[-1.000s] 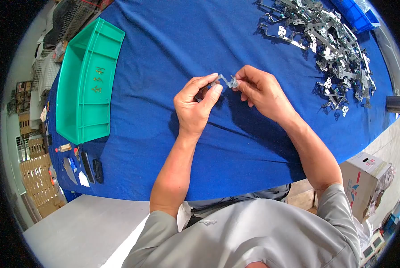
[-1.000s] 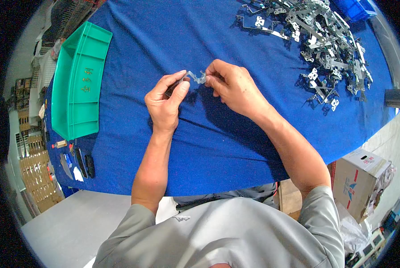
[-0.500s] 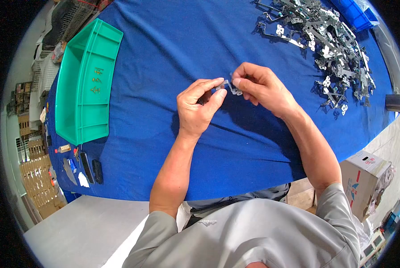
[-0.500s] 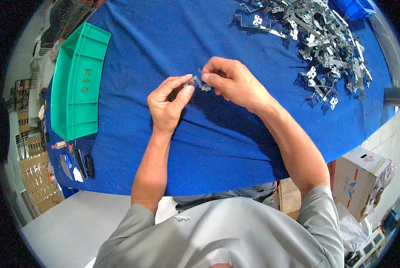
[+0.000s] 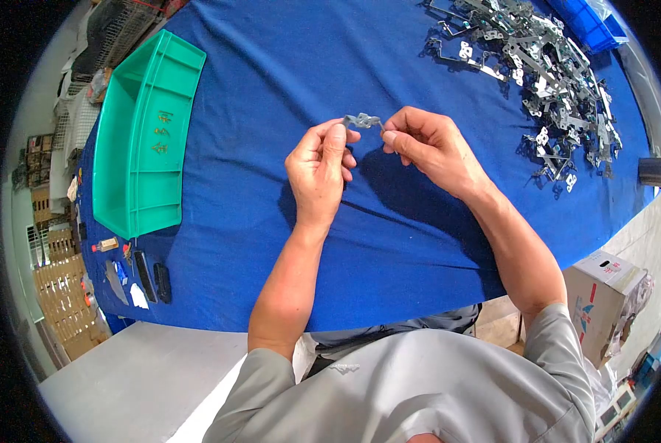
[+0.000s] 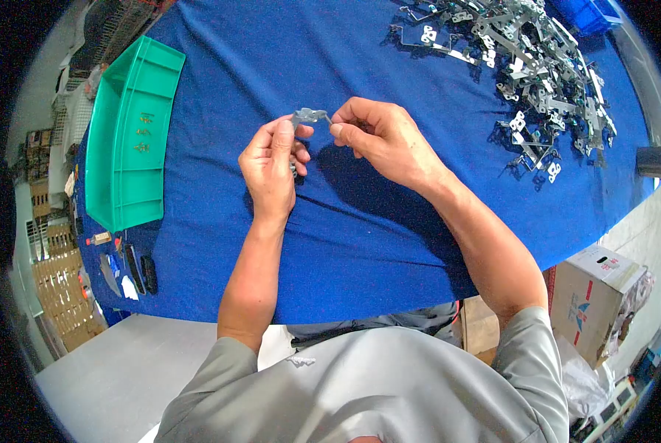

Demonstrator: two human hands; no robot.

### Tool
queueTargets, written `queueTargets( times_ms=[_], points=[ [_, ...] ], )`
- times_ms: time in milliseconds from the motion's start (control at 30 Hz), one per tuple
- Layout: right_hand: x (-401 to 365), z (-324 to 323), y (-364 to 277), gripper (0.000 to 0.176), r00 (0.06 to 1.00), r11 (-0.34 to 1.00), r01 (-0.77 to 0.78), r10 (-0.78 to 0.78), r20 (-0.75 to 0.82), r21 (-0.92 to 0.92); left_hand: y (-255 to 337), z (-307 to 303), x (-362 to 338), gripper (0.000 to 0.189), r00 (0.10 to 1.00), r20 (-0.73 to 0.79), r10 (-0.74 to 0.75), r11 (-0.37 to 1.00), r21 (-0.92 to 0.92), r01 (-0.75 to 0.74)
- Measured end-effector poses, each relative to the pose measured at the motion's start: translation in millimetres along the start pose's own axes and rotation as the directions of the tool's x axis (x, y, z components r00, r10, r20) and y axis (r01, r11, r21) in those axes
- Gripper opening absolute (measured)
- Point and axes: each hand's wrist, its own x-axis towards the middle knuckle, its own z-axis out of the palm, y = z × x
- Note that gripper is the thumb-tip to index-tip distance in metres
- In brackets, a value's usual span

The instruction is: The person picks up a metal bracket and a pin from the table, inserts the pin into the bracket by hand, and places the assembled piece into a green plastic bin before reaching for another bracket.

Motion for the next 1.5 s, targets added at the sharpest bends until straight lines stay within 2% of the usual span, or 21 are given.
queueTargets(
  times_ms=[133, 233, 333, 400, 500, 600, 800, 933, 1000, 1033, 1100, 1233, 1500],
  points=[
    [0, -1, 1, 0.018, 1.000, 0.998, 0.001, -0.001, -0.004, -0.059, 0, 0, 0, 0.024, 1.000, 0.005, 0.018, 1.000, 0.015, -0.018],
    [1, -2, 5, 0.017, 1.000, 0.992, -0.004, 0.000, -0.031, -0.126, 1, -4, -1, 0.021, 0.996, 0.030, 0.080, 0.988, 0.129, -0.083],
    [1, 0, 4, 0.016, 0.998, 0.993, -0.003, -0.004, -0.060, -0.117, -2, -6, 1, 0.021, 0.968, 0.094, 0.232, 0.952, 0.185, -0.246],
    [1, 0, 2, 0.015, 0.998, 0.993, -0.039, 0.032, -0.059, -0.110, 1, -6, 0, 0.022, 0.977, 0.095, 0.189, 0.967, 0.158, -0.202],
    [3, 1, 6, 0.017, 0.997, 0.999, -0.004, 0.007, -0.073, 0.042, 2, -5, -1, 0.022, 0.981, 0.098, 0.169, 0.972, 0.151, -0.183],
    [4, -4, 0, 0.020, 0.998, 0.988, -0.041, 0.048, -0.039, 0.152, 1, -5, -1, 0.022, 0.978, 0.117, 0.174, 0.968, 0.163, -0.191],
    [4, -11, 2, 0.022, 0.995, 0.997, -0.061, 0.058, 0.078, 0.038, 4, -6, -3, 0.022, 0.965, 0.188, 0.180, 0.955, 0.202, -0.218],
    [3, -7, 2, 0.021, 0.997, 0.994, -0.011, 0.020, -0.079, 0.112, -3, -1, -1, 0.019, 0.955, 0.183, 0.232, 0.956, 0.141, -0.259],
    [5, -1, 2, 0.020, 0.976, 0.976, 0.041, 0.007, -0.216, 0.216, 0, 1, -3, 0.019, 0.991, 0.087, 0.102, 0.983, 0.144, -0.114],
    [5, -1, 2, 0.020, 0.980, 0.985, 0.029, 0.005, -0.199, 0.169, 2, 2, -4, 0.020, 0.999, 0.038, 0.036, 0.989, 0.142, -0.041],
    [3, -2, 2, 0.019, 0.986, 0.997, 0.008, 0.004, -0.166, 0.074, 2, 5, -3, 0.024, 1.000, 0.013, 0.017, 0.988, 0.155, -0.019],
    [-2, 5, -2, 0.019, 0.979, 0.996, 0.093, -0.090, -0.184, 0.009, 3, 4, 1, 0.027, 1.000, -0.025, -0.018, 0.994, 0.108, 0.020],
    [-3, 9, 2, 0.018, 0.984, 0.978, 0.115, -0.135, -0.113, -0.171, 2, 5, 0, 0.026, 1.000, -0.003, -0.020, 0.994, 0.108, 0.020]
  ],
)
